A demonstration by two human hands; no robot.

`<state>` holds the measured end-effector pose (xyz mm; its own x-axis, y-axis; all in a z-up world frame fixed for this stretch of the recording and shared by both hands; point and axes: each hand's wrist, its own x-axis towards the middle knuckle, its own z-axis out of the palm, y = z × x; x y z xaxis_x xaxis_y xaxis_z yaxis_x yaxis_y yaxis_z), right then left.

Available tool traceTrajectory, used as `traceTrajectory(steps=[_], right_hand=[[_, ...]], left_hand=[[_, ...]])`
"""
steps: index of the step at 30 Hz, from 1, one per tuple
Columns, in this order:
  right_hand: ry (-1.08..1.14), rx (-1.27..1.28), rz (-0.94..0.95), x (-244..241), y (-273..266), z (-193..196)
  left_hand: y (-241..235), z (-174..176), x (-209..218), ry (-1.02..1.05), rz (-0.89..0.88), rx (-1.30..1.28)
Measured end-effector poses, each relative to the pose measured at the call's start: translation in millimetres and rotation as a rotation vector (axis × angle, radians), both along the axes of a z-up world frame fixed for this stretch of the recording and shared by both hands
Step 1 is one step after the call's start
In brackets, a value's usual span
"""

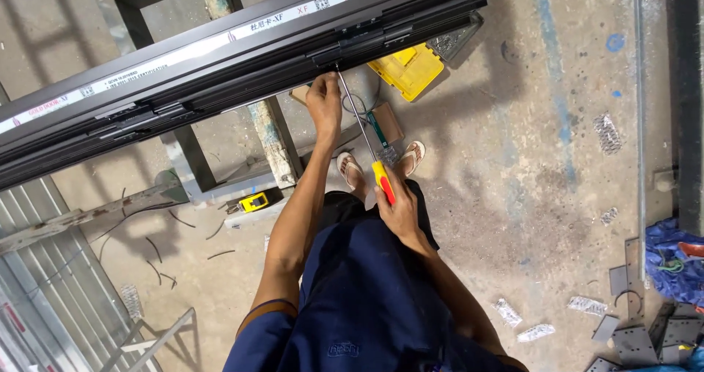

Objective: Assembling a metal frame by attaching small components and fastening screws with a manual screwdriver.

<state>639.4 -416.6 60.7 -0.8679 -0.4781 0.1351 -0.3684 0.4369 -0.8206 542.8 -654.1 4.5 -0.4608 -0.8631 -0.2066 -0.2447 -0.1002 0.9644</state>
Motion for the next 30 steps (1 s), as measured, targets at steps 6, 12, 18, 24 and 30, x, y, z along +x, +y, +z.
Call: traceTrajectory(steps=[6,12,18,24,30], right_hand=[[-0.055,-0.083,-0.063,18,40,-21],[-0.140,-0.094,-0.144,18,63,-28],[-0.189,-0.053,-0.096,-12,71,-14],[-0.226,-0.044,-0.004,-52,90,-1],[-0.230,-0.069,0.114,-76,100,-5]], left_hand=[[10,-14,0,-0.102,0.123,-0.171],[29,-17,-20,-0.325,0.276,-0.146],[36,-26,-27,-0.312,0.388,-0.385],[34,-29,-13,-0.167,0.313,-0.441],[25,-49,-18,0.296,0.470,0.021]])
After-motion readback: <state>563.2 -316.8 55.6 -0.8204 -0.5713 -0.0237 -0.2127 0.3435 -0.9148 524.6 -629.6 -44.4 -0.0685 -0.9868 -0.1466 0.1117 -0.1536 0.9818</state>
